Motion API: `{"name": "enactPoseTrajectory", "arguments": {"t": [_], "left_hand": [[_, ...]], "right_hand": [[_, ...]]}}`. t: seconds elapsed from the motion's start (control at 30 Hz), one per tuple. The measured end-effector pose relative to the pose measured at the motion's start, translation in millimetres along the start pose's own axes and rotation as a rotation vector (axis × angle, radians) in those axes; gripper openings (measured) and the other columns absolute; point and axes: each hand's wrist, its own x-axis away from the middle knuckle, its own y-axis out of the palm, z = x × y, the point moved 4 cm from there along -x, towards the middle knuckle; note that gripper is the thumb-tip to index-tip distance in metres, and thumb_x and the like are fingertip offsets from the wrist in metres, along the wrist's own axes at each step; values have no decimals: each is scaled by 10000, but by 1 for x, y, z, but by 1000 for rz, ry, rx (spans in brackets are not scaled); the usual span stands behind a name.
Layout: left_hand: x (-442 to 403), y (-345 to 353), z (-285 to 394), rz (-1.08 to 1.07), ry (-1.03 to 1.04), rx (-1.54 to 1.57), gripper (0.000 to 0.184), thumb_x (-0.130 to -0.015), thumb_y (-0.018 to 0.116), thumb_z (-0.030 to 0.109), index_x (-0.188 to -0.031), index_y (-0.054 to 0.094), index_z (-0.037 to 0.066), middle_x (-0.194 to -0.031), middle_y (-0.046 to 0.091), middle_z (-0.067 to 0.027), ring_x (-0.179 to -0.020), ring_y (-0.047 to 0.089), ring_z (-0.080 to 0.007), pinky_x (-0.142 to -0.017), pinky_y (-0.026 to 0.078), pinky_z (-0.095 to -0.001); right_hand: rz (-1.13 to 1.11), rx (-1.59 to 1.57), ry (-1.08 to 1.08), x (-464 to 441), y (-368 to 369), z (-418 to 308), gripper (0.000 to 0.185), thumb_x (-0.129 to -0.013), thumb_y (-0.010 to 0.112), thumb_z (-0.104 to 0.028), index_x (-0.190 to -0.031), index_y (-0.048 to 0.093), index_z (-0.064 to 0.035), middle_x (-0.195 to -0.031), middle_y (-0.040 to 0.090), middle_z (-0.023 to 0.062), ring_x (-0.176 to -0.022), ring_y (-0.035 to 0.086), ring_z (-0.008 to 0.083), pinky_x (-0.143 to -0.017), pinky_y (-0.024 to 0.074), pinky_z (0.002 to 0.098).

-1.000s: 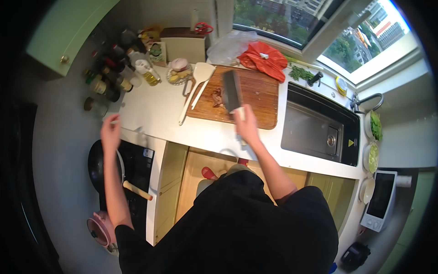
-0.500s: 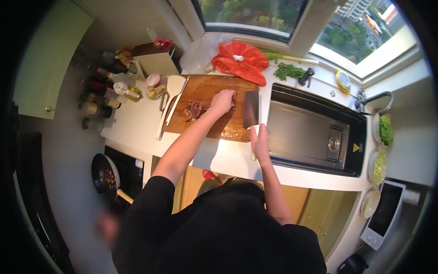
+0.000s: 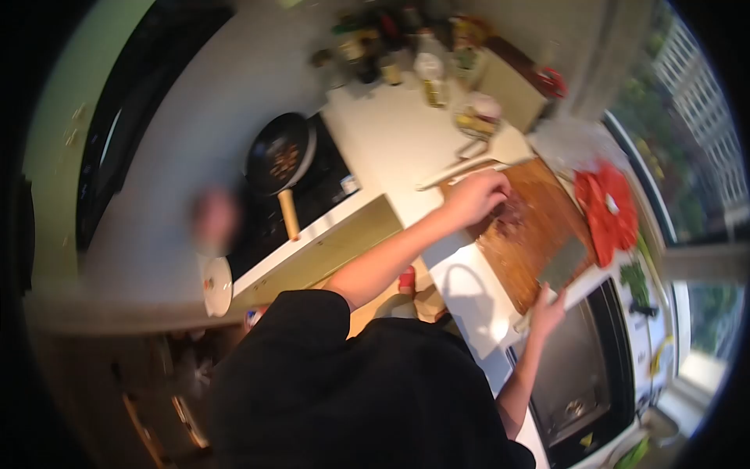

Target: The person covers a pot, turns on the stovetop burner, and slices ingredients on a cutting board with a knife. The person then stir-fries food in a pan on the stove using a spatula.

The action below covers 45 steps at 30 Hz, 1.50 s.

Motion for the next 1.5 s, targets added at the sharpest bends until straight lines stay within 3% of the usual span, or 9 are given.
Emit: {"name": "enactPoseTrajectory", "arguments": {"t": [0.33,0.43,0.57,0.77,1.23,1.27,1.3,1.4,1.5], "left_hand": [[156,-434,-170,880,-264,-686,162,-749,736,-23,-840,611,24,-769,622,-120,-686,654,-241,-647,528,-361],[181,-474,-256,479,-651,-642,253,-791,710,53,-1041,675,52,-1030,683,-150,-857,685,-298,-776,546,-366],[191,-497,-283,596,-381,-796,351,-833,655,107,-1184,662,91,-1294,585,-181,-1154,589,-352,-1011,468,-408],[151,-511,-260,776,-458,-613,278,-811,773,215,-754,568,37,-709,575,-62,-654,526,-172,-637,464,-326],[50,179,168,-549,-105,1009,318,-869,732,203,-640,554,73,-549,444,49,-556,430,-78,-512,369,-285],[60,216,190,-595,18,905,225,-856,729,198,-732,599,63,-606,523,1,-603,518,-125,-569,428,-304],[76,247,206,-649,127,789,164,-843,726,193,-823,644,52,-662,601,-47,-650,606,-173,-625,487,-324],[123,320,198,-232,464,118,211,-805,689,127,-999,657,53,-991,635,-142,-941,638,-272,-796,511,-389],[76,253,191,-594,368,479,341,-811,656,117,-1143,627,47,-1202,589,-156,-1113,597,-288,-911,490,-391]], "right_hand": [[-132,372,-30,-34,15,-27,516,-949,554,-480,-1186,605,-25,-1026,688,236,-977,645,431,-813,505,483],[-39,364,-18,-40,11,-27,441,-944,579,-468,-1021,601,-34,-880,687,210,-856,659,419,-736,507,485],[116,217,5,-29,-13,-60,434,-932,609,-483,-933,566,-52,-752,664,162,-707,654,370,-653,503,450],[193,-266,-168,-43,-45,-10,294,-900,727,-223,-788,494,-84,-643,411,-52,-559,375,45,-477,305,211],[259,-1044,12,96,-237,9,390,-930,598,2,-724,306,-154,-673,342,-23,-502,310,40,-450,244,178],[42,-1340,-133,97,-237,57,153,-924,612,-21,-851,496,-89,-798,553,54,-637,555,147,-564,443,238],[159,-824,29,97,-224,116,128,-922,626,-42,-982,515,-65,-916,579,96,-771,579,191,-681,459,285],[191,252,555,122,-192,294,673,-900,681,-118,-1483,361,-14,-1451,467,227,-1356,435,309,-1114,327,435],[442,-560,609,147,-174,249,636,-936,650,-124,-1481,340,-16,-1514,359,236,-1350,449,294,-1106,355,388]]}}
